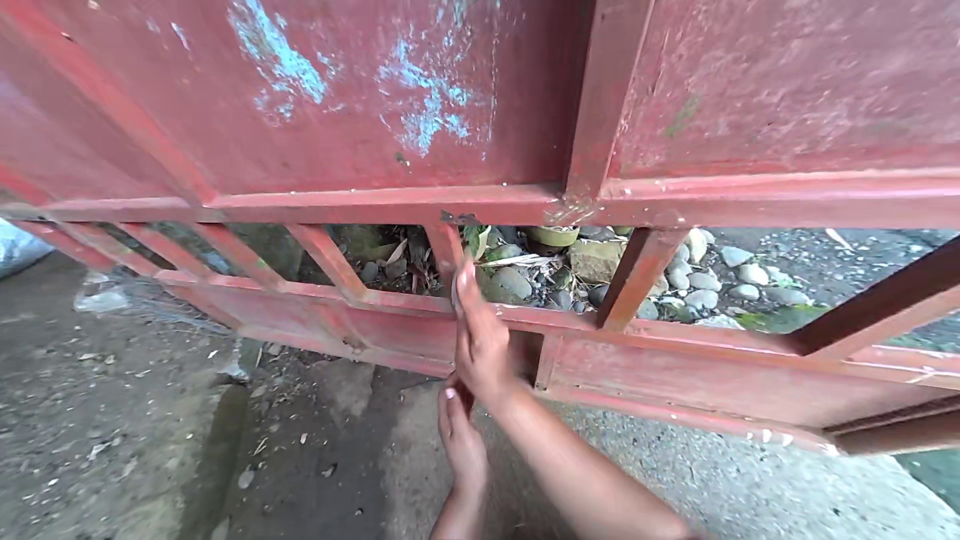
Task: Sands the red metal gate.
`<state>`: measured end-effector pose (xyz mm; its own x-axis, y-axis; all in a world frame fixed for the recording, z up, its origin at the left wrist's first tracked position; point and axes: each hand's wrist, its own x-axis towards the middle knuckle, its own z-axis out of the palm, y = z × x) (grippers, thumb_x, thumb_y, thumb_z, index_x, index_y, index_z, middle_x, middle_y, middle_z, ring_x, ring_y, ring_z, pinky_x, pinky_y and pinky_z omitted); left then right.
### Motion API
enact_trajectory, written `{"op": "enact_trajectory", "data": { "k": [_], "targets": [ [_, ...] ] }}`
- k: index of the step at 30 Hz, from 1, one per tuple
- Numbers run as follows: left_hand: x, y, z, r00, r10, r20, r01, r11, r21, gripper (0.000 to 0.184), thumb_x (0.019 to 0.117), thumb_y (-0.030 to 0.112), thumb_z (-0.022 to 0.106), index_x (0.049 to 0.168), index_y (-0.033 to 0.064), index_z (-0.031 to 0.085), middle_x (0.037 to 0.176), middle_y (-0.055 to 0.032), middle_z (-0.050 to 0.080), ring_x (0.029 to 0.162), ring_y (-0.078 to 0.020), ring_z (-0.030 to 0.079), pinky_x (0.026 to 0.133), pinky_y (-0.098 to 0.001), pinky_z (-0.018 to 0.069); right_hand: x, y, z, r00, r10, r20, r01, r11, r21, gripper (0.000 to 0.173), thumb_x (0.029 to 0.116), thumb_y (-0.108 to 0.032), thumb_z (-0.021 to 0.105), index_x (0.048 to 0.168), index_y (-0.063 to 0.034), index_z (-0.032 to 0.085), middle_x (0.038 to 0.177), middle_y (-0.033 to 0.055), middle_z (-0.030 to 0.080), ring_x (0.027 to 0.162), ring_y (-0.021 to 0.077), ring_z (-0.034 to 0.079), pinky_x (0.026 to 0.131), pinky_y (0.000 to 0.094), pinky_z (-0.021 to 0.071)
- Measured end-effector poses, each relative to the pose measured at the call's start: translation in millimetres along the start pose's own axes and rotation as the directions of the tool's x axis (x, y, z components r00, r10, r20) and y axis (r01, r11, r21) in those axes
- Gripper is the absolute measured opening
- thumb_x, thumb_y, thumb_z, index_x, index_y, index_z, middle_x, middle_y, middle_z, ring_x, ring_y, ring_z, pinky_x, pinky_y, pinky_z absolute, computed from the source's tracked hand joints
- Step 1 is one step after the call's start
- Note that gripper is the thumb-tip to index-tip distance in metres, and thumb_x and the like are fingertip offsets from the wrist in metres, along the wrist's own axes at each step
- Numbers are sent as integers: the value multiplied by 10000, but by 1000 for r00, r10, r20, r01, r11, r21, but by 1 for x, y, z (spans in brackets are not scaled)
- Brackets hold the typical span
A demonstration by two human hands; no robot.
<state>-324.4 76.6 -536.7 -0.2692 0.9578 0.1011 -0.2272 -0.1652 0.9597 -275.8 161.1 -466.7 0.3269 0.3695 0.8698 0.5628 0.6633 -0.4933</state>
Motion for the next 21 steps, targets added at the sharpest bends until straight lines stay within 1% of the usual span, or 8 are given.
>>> {"op": "enact_trajectory", "data": {
  "k": [3,6,9,11,13,16,18,21],
  "targets": [
    [9,-11,-5,997,-46,-57,45,999,-12,576,1107,289,138,1401,-117,420,1348,-169,591,1211,-84,596,1055,-248,465,-12,-4,-4,1000,7,-13,-7,999,-46,311,951,38,504,1182,142,684,1198,286,705,1168,368,694,1025,384,541],
    [9,-10,-2,998,-45,-37,44,999,-12,645,1099,337,93,1451,-128,368,1466,-232,507,1339,-143,531,1140,-272,393,41,-10,12,994,7,-112,-8,1000,-10,338,983,28,506,1274,150,625,1277,281,672,1213,350,671,1040,411,533],
    [9,-11,-5,1000,24,-2,-24,999,27,643,1089,335,121,1439,-139,379,1446,-222,521,1331,-122,525,1147,-263,378,26,-7,7,999,11,-44,-11,1000,10,369,1013,16,483,1354,104,591,1383,244,623,1300,307,620,1092,401,513],
    [13,-16,-5,1000,22,-5,-22,999,36,626,1089,326,135,1422,-130,405,1419,-207,539,1312,-114,529,1137,-262,387,-6,-5,-5,999,42,12,-42,999,-7,350,975,29,491,1274,132,641,1298,266,668,1236,335,662,1064,391,529],
    [16,-18,-3,999,-35,-29,36,999,35,627,1096,321,114,1417,-115,431,1412,-212,545,1307,-141,532,1126,-286,398,-5,-8,-8,994,112,17,-111,993,-24,344,967,32,490,1251,148,646,1250,277,687,1176,349,693,1019,388,547],
    [12,-14,-1,999,-48,7,47,998,34,662,1091,339,93,1420,-121,437,1440,-231,528,1331,-171,525,1147,-305,380,32,-7,3,976,217,12,-218,976,23,397,1014,16,472,1393,95,559,1359,229,643,1183,300,688,994,410,554],
    [9,-13,-2,999,12,36,-13,999,29,662,1089,347,117,1394,-135,454,1416,-216,546,1315,-147,530,1145,-294,384,20,-3,2,983,183,18,-183,983,19,412,1026,7,463,1425,76,538,1393,212,626,1229,276,668,1033,393,542],
    [13,-17,-3,1000,20,19,-20,1000,1,615,1093,316,136,1372,-106,486,1368,-171,584,1273,-122,555,1114,-289,422,-24,-7,-13,991,122,50,-121,992,-32,366,982,27,472,1294,160,608,1276,283,672,1190,319,690,1039,367,535]
  ]
}}
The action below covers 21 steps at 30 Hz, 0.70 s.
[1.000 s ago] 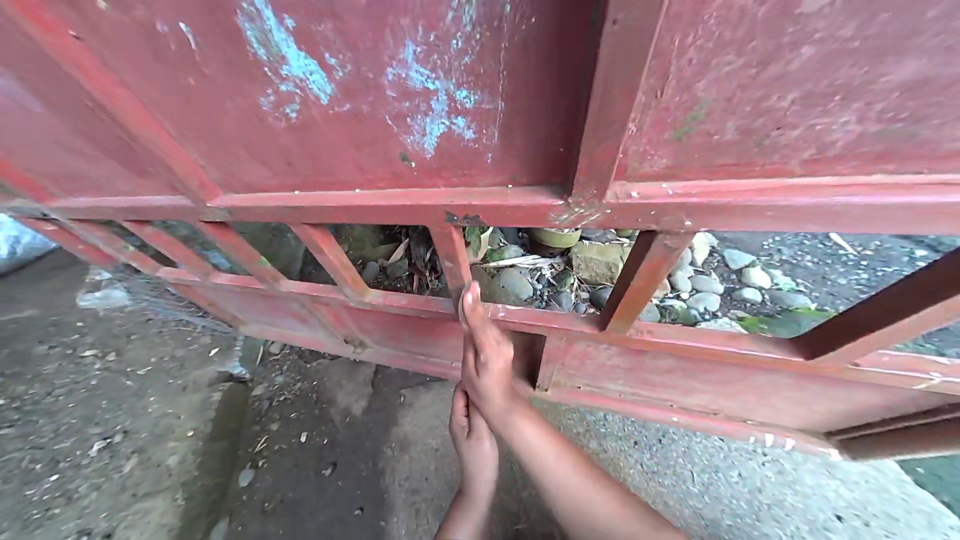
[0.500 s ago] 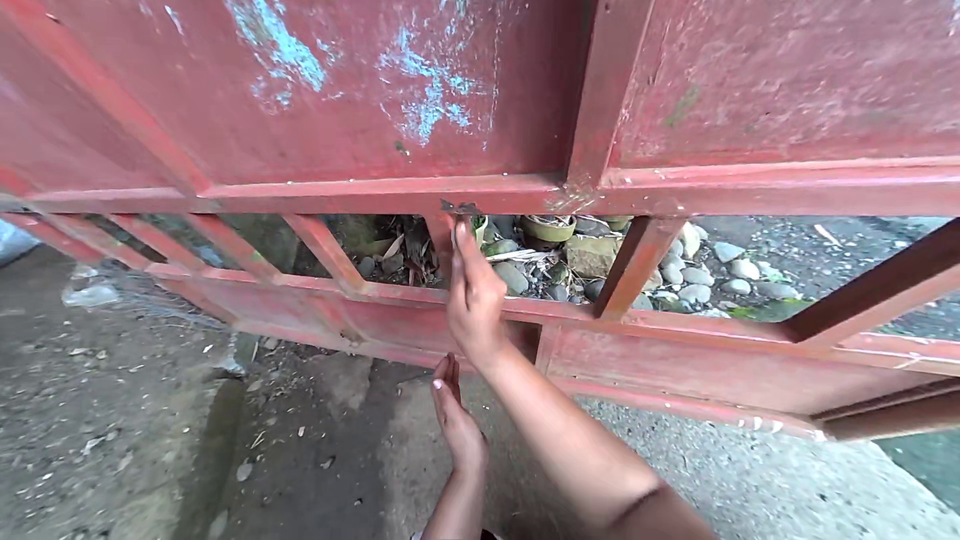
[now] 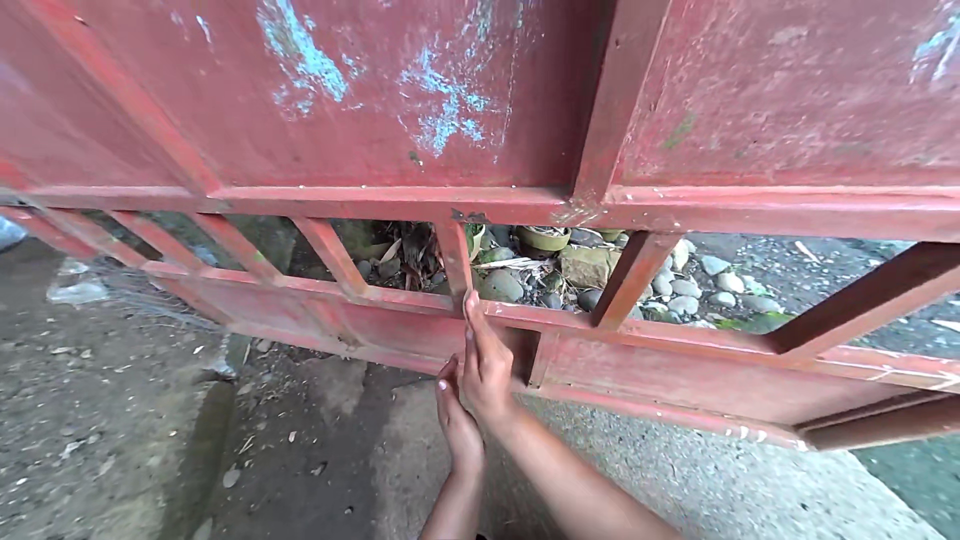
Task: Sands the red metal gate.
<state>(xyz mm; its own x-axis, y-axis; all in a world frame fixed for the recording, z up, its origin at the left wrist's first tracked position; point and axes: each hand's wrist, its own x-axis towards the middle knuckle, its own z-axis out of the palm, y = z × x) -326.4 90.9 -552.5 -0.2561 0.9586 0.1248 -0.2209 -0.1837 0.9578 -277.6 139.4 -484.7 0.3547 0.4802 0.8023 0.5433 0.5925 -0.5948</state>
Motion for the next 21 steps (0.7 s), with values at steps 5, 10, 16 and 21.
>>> {"op": "enact_trajectory", "data": {
  "k": [5,10,16,21],
  "targets": [
    [-8,6,3,1000,-12,21,12,1000,14,634,1095,330,138,1380,-129,470,1390,-196,565,1295,-133,541,1126,-292,405,33,-9,6,985,172,-19,-171,985,9,386,1012,14,483,1377,103,573,1301,241,674,1168,312,697,1012,396,542],
    [-7,14,8,1000,-24,7,24,1000,-10,565,1087,260,167,1350,-122,490,1349,-163,585,1246,-86,556,1094,-260,425,4,-13,-5,991,135,20,-136,988,69,368,984,23,471,1296,169,600,1289,292,660,1213,302,677,1059,342,512],
    [-9,10,4,1000,9,21,-9,1000,-6,592,1096,306,159,1345,-112,495,1350,-156,593,1255,-90,563,1103,-271,435,18,-13,9,953,302,-11,-293,930,222,383,1033,-6,433,1363,142,560,1366,270,622,1295,263,619,1118,346,464],
    [-6,18,4,996,-82,-29,80,996,-44,590,1096,303,140,1391,-80,479,1360,-146,587,1244,-101,567,1084,-280,440,14,-23,12,955,283,-86,-252,931,265,360,1010,23,440,1294,190,586,1341,317,616,1315,295,603,1132,333,444]
  ]
}}
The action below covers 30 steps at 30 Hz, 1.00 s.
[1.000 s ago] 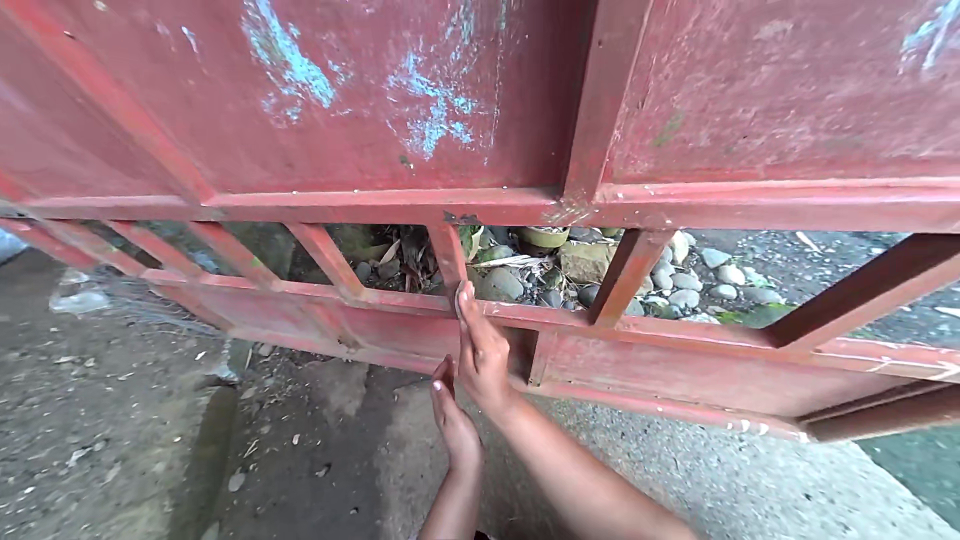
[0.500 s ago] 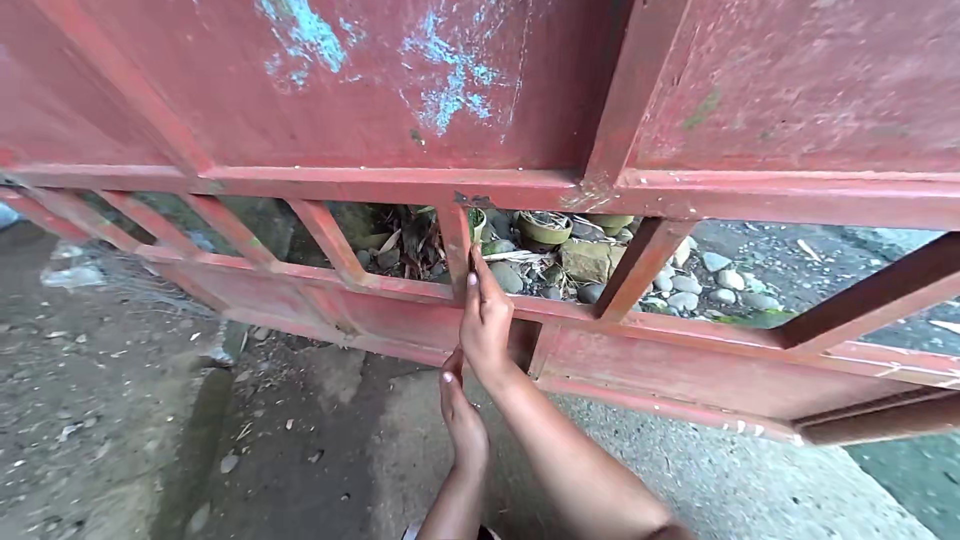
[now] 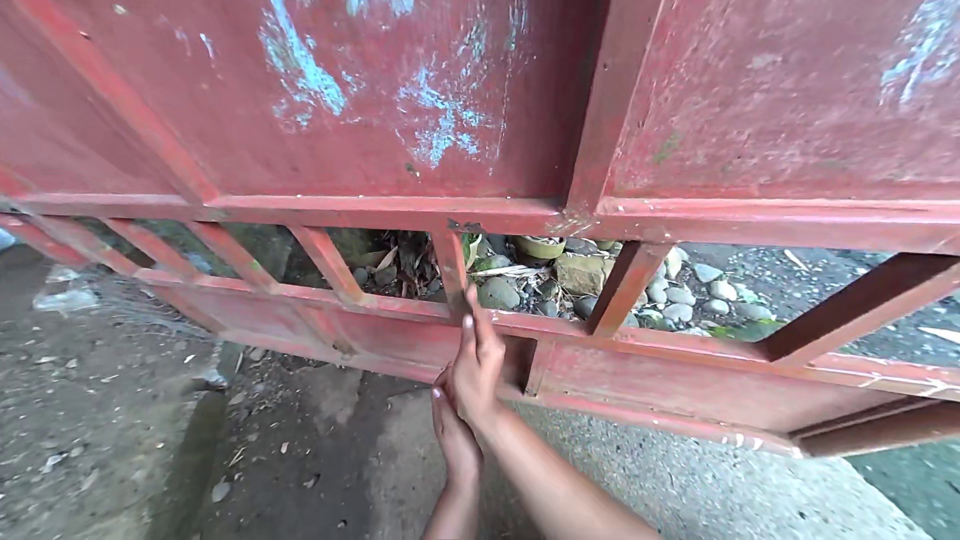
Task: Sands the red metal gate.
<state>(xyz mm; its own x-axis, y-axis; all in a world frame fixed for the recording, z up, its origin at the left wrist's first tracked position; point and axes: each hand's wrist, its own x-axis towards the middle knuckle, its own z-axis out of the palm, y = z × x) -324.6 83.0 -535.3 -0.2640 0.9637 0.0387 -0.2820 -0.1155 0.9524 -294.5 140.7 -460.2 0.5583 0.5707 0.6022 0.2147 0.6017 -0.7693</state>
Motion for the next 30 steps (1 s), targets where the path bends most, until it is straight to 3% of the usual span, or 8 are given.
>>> {"op": "enact_trajectory", "data": {
  "k": [3,9,13,15,18,24,28,30],
  "targets": [
    [-2,-4,-2,997,69,39,-70,997,30,631,1094,349,142,1374,-99,487,1386,-160,570,1285,-114,542,1116,-293,422,22,-1,13,1000,-7,-13,7,1000,5,380,1040,-4,434,1374,126,560,1412,268,587,1345,263,578,1129,330,449],
    [5,-9,-1,995,98,34,-99,995,8,611,1090,312,170,1374,-134,476,1400,-213,556,1309,-148,531,1129,-306,404,9,19,-6,927,-358,110,373,912,-171,367,981,33,459,1284,188,597,1318,334,624,1279,332,630,1106,334,467],
    [-2,-3,6,988,136,71,-137,990,12,601,1088,308,225,1351,-156,501,1454,-268,513,1394,-211,472,1149,-369,382,66,25,-15,624,-677,391,780,518,-351,334,979,13,556,1294,-20,663,1396,176,634,1411,282,513,1215,512,307],
    [0,-2,4,985,160,62,-159,987,-11,577,1086,286,233,1330,-151,519,1455,-269,511,1411,-213,457,1161,-374,374,67,35,-48,462,-583,668,885,257,-388,324,996,-51,568,1289,-115,690,1407,33,650,1398,208,524,1167,638,257],
    [4,2,0,989,145,33,-143,988,-54,562,1083,262,225,1324,-152,521,1454,-270,512,1419,-223,450,1175,-384,357,63,19,-85,272,-278,921,962,74,-262,336,994,-18,520,1260,-120,697,1380,-38,668,1305,148,606,1083,604,390],
    [4,3,9,976,215,18,-213,973,-85,553,1093,268,270,1287,-163,557,1405,-276,557,1391,-213,485,1173,-346,360,125,-43,-75,32,-205,978,979,-191,-72,374,1028,-46,459,1358,-83,630,1568,21,497,1458,204,430,1045,541,350],
    [7,-2,10,976,218,18,-216,974,-62,521,1088,230,276,1276,-150,580,1382,-277,577,1366,-234,513,1162,-362,378,128,-33,-82,-286,-38,958,942,-196,273,245,956,36,512,1031,-45,730,1329,61,686,1167,222,676,777,412,543],
    [7,1,9,982,189,11,-188,979,-80,516,1086,226,271,1282,-138,580,1380,-263,581,1368,-222,508,1162,-356,376,149,-64,-71,-296,-10,955,938,-189,289,228,923,64,564,1052,-11,736,1312,111,688,1141,274,694,751,467,561]
  ]
}}
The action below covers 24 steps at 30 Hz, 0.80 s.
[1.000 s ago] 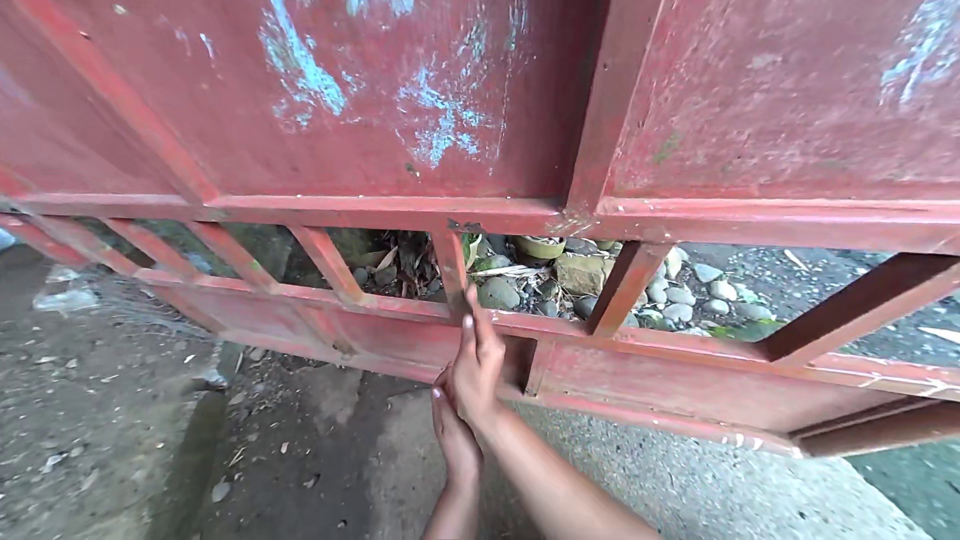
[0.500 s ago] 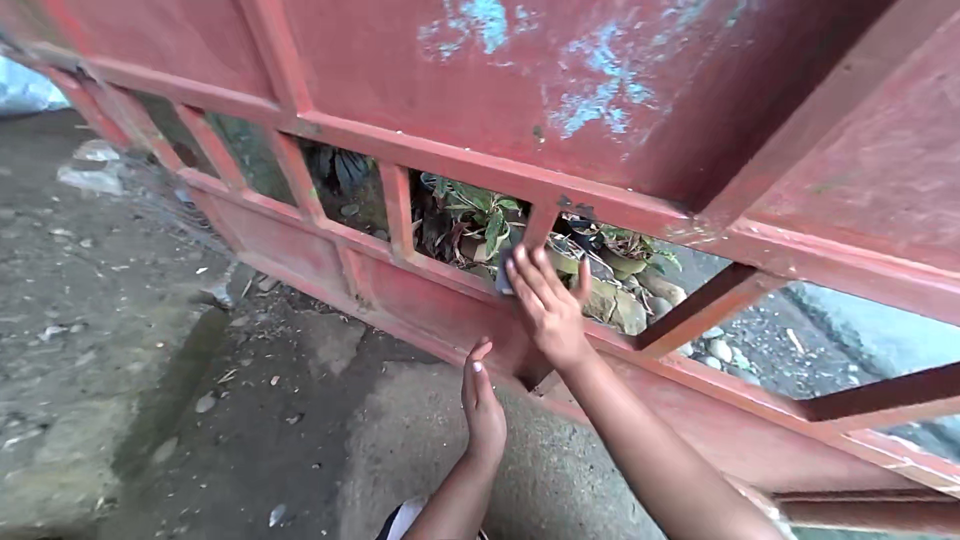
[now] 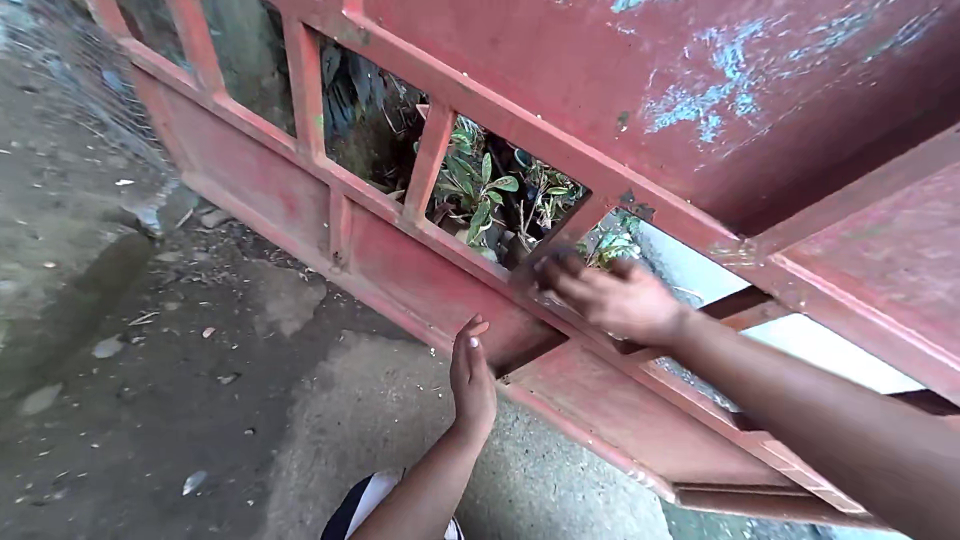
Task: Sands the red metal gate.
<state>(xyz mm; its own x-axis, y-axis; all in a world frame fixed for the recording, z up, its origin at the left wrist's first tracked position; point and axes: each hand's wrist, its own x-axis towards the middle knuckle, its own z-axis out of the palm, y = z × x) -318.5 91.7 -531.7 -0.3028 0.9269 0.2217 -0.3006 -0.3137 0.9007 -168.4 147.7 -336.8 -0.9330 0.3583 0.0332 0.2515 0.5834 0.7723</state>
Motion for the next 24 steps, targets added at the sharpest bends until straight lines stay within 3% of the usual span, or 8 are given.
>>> {"op": "enact_trajectory", "data": {
  "k": [3,6,9,13,16,18,22,24],
  "targets": [
    [-1,7,0,1000,17,-11,-17,1000,-11,517,1090,232,274,1272,-136,588,1366,-258,588,1361,-217,511,1158,-341,376,6,16,-13,989,91,-116,-97,994,-52,290,980,11,526,1199,-16,713,1329,139,669,1213,306,624,877,519,460],
    [-2,14,-2,999,39,10,-39,999,4,517,1089,224,264,1279,-132,587,1379,-263,581,1361,-229,514,1162,-356,377,6,-8,15,993,-113,-28,115,987,114,254,966,48,506,1101,18,720,1256,170,703,1227,333,653,964,511,544],
    [-5,24,-8,999,39,5,-39,999,-11,516,1091,228,264,1265,-131,592,1376,-254,583,1356,-213,513,1158,-349,377,3,9,5,987,-159,11,155,974,168,267,945,79,514,1117,44,716,1299,185,684,1270,351,629,1065,522,493],
    [-8,35,-12,995,97,-16,-97,994,-43,559,1107,290,255,1255,-132,591,1348,-232,597,1342,-181,515,1153,-335,380,5,10,-11,994,83,-67,-79,995,60,287,990,1,505,1195,28,704,1338,193,658,1282,375,599,1042,559,454],
    [-10,32,-8,996,86,-20,-87,996,-19,560,1108,297,258,1261,-122,597,1356,-239,592,1347,-196,512,1158,-350,375,8,-31,25,997,-53,52,38,966,257,259,961,61,504,1109,44,716,1318,185,675,1281,357,619,1075,508,487],
    [-13,33,-5,999,52,-8,-52,999,-6,549,1103,284,262,1284,-112,595,1369,-239,586,1352,-204,509,1159,-352,372,9,-21,23,993,-113,46,95,949,299,265,957,70,502,1118,48,711,1290,182,688,1262,347,635,1068,492,498],
    [-15,33,-4,993,118,5,-118,993,20,562,1113,317,268,1273,-107,602,1354,-232,602,1354,-206,515,1159,-359,379,7,7,-6,990,107,-97,-97,990,100,301,985,-2,504,1208,34,702,1325,202,663,1257,392,615,1044,524,478],
    [-14,28,-3,990,137,15,-138,988,63,567,1109,318,259,1270,-102,605,1357,-231,605,1355,-223,516,1155,-375,381,9,-21,13,991,126,-48,-114,971,211,258,975,-2,524,1150,50,706,1312,219,662,1264,416,608,1046,565,487]
  ]
}}
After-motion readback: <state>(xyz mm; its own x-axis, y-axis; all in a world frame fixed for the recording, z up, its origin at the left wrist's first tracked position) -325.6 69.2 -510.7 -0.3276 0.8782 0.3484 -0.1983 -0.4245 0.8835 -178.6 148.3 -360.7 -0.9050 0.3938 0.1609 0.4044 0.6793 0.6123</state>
